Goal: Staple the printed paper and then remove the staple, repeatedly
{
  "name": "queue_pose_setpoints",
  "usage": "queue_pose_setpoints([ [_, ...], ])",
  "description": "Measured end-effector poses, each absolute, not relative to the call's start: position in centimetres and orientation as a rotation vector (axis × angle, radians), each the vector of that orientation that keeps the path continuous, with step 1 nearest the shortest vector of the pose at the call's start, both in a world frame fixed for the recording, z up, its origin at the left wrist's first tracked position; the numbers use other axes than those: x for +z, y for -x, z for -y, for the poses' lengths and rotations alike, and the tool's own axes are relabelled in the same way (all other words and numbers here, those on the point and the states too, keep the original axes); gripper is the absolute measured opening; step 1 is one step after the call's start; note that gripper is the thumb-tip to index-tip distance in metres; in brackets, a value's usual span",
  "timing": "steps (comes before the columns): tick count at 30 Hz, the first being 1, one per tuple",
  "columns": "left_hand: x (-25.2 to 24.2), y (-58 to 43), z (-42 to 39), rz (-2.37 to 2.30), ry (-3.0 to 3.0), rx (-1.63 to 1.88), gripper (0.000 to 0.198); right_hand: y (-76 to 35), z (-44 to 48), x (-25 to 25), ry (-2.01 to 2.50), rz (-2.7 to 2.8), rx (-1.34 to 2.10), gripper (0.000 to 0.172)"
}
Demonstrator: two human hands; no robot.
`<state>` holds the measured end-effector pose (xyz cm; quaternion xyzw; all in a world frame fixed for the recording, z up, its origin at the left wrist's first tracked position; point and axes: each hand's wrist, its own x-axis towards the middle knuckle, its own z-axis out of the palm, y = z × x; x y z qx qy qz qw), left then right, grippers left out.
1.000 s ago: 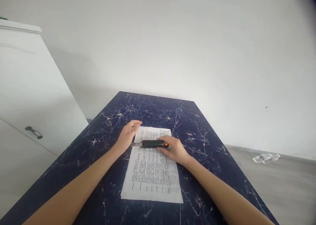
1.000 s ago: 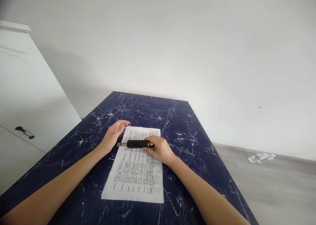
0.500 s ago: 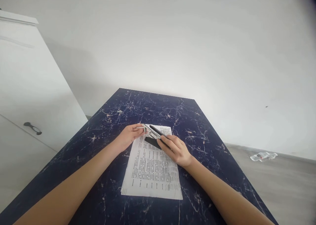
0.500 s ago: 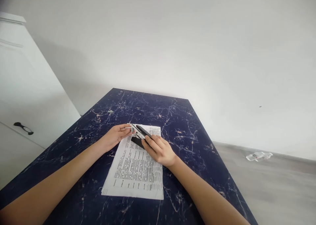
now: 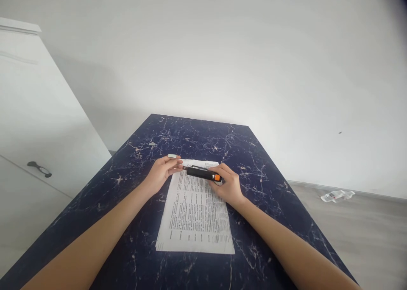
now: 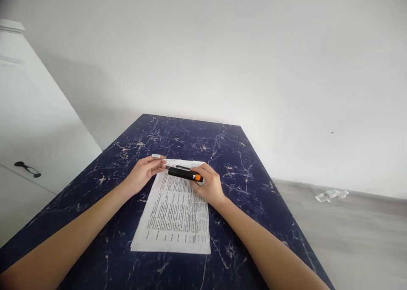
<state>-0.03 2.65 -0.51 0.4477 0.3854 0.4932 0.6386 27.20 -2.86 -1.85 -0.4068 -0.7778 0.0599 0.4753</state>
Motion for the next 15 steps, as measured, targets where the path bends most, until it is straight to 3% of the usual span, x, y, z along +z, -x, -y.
queue_pose_setpoints([
  [2, -0.4, 0.1, -2.6, -0.859, -1.054, 1.165, 0.029, -27.4, 2.5, -1.7, 1.111, 1.883, 0.327, 0.016],
  [6, 0.0, 0.0, -2.0, -0.839, -1.272, 1.240, 0.038, -28.1, 1.8, -1.4, 1.213, 1.880, 0.486, 0.026],
  [9, 0.1, -0.2, -1.1, -0.914, -1.678, 1.176, 0.038, -28.2, 1.8, -1.2, 1.121, 1.866, 0.405, 0.031],
  [15, 0.1, -1.6, 0.9, -0.790, -2.540, 0.698, 0.029, -27.5, 3.0, -1.3, 0.747, 2.065, 0.142, 0.044],
])
